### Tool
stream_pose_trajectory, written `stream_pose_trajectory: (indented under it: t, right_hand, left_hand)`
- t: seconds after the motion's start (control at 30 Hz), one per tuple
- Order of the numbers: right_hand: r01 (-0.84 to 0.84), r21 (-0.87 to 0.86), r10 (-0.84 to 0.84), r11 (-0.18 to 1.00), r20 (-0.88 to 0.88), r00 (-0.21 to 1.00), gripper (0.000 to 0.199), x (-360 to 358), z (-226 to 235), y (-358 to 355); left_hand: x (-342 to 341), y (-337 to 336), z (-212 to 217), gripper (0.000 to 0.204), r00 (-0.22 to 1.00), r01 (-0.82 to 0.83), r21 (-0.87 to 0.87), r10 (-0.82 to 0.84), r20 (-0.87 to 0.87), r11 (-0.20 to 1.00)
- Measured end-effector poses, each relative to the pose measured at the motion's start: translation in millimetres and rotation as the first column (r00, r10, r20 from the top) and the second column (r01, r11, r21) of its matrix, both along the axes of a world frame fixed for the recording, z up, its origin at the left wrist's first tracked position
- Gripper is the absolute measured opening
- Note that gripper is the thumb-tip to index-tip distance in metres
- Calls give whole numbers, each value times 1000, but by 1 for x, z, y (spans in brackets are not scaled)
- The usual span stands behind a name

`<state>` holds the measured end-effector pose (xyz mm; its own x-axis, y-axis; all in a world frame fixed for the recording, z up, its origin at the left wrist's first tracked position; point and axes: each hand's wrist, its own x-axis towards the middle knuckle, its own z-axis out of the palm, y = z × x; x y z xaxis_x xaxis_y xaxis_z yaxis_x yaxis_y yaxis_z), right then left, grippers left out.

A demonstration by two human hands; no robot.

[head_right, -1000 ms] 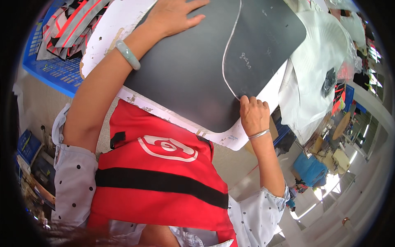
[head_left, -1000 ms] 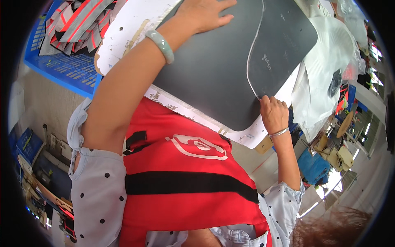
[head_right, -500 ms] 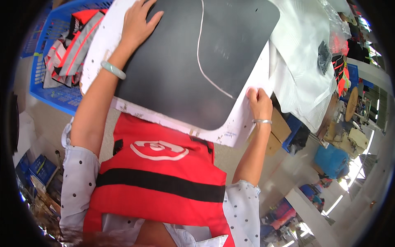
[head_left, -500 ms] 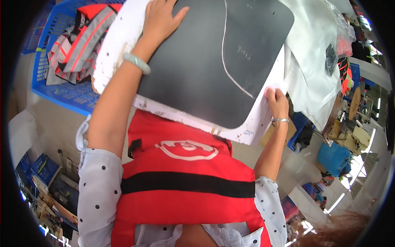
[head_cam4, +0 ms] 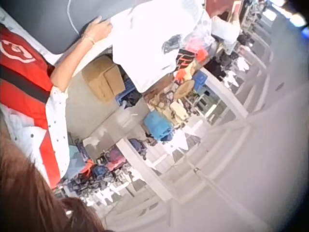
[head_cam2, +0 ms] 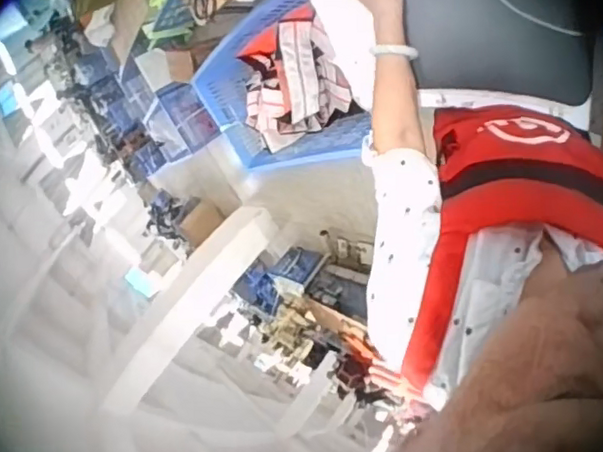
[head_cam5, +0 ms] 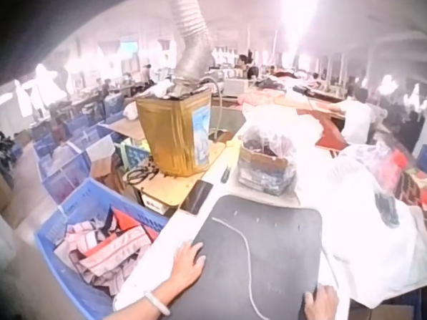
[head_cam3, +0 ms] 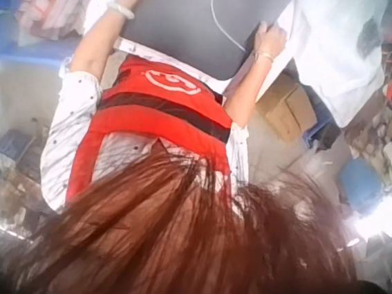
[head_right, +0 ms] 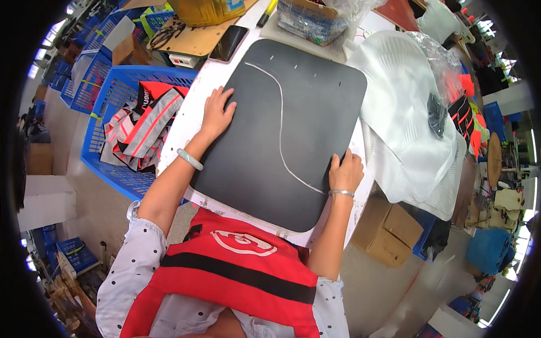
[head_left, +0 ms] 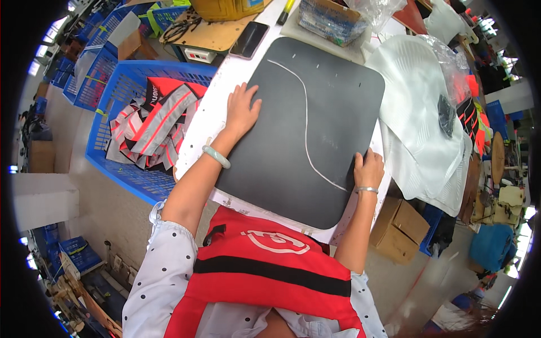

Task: The person repeatedly places a template board over fabric sheets, traces a curved line onto the material using chalk, and lifts the template to set aside each marked piece.

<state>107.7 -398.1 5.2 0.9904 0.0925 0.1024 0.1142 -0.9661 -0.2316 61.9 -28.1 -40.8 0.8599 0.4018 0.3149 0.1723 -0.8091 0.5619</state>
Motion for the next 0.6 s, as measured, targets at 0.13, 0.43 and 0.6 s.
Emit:
stream_pose_trajectory:
  t: [0.13, 0.43, 0.6]
  right_hand:
    - [-13, 10, 12, 1000, 92, 996, 43, -4, 4, -1]
    - [68, 357, -52, 932, -56, 997, 40, -10, -3, -6]
    - [42, 402, -2, 915, -99, 995, 39, -27, -2, 8]
  left_hand:
    - [0, -1, 15, 45, 993, -4, -37, 0, -118, 999]
    - [-6, 45, 81, 69, 973, -17, -958, -214, -82, 287]
    - [-28, 44, 104, 53, 946, 58, -903, -313, -86, 425]
